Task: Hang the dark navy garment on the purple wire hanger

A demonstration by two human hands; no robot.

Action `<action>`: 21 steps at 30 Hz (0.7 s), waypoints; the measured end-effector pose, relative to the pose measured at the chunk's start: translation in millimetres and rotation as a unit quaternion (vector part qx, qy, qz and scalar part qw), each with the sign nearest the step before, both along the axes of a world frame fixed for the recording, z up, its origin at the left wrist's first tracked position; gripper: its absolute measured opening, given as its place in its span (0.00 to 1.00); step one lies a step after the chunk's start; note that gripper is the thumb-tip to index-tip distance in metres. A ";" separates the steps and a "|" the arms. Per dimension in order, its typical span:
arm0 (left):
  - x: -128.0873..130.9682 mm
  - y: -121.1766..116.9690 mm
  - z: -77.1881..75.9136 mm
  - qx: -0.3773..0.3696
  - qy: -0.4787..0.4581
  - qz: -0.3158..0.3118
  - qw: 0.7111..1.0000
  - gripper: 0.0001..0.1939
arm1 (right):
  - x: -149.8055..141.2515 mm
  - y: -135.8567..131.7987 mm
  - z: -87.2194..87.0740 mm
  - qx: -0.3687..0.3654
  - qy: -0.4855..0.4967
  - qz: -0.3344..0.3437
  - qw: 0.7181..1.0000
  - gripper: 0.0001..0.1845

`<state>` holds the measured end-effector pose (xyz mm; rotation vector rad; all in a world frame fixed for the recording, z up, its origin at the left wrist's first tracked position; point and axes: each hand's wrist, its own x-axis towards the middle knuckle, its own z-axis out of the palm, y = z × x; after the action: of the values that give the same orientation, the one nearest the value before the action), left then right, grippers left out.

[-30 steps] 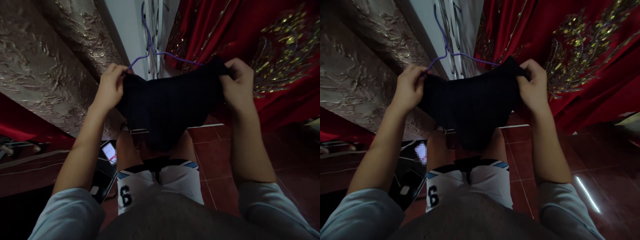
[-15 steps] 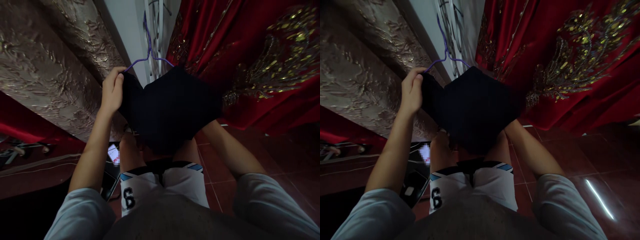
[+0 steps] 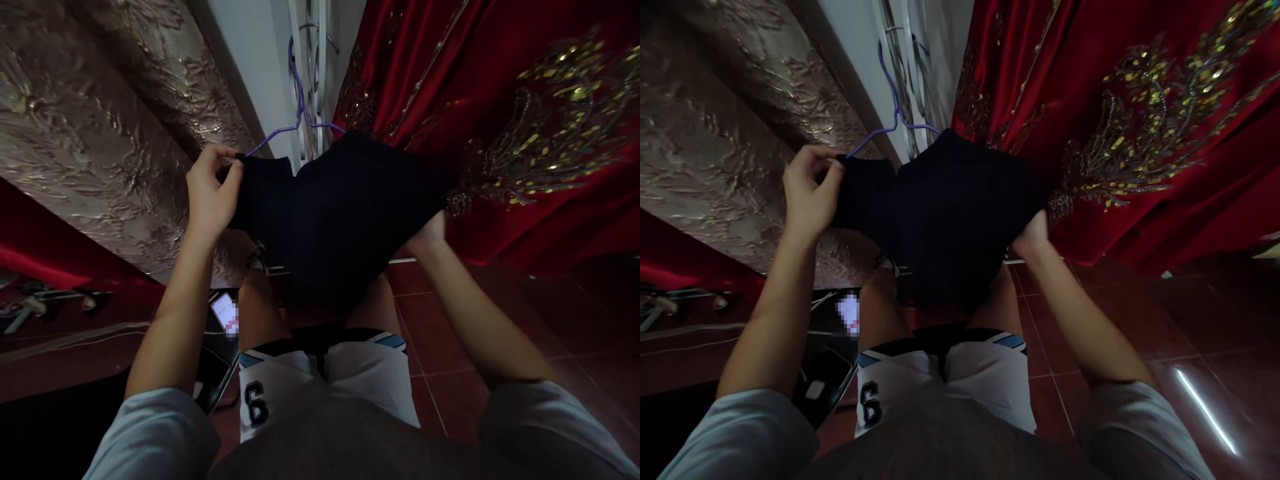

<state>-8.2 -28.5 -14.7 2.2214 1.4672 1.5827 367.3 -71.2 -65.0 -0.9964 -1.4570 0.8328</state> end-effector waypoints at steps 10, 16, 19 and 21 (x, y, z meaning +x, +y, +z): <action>13.3 1.7 11.9 -0.037 0.020 0.092 0.995 0.26 | -23.8 -3.0 88.5 0.061 0.204 0.019 0.977 0.29; 1.1 5.0 -4.1 -0.088 -0.039 -0.005 0.995 0.27 | -48.4 -19.8 70.6 -0.134 -0.022 0.344 0.929 0.40; 12.1 -10.8 -7.2 -0.067 -0.004 -0.078 0.995 0.26 | -56.9 -15.1 35.4 -0.117 -0.146 0.418 0.889 0.30; 28.0 -24.2 -3.5 -0.053 0.057 -0.148 0.986 0.24 | -67.9 -6.0 3.8 -0.047 -0.218 0.320 0.921 0.25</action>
<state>19.9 -52.6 -18.2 2.3669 1.1453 1.2787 299.4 -77.2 -61.2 -0.8032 -2.2075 1.2044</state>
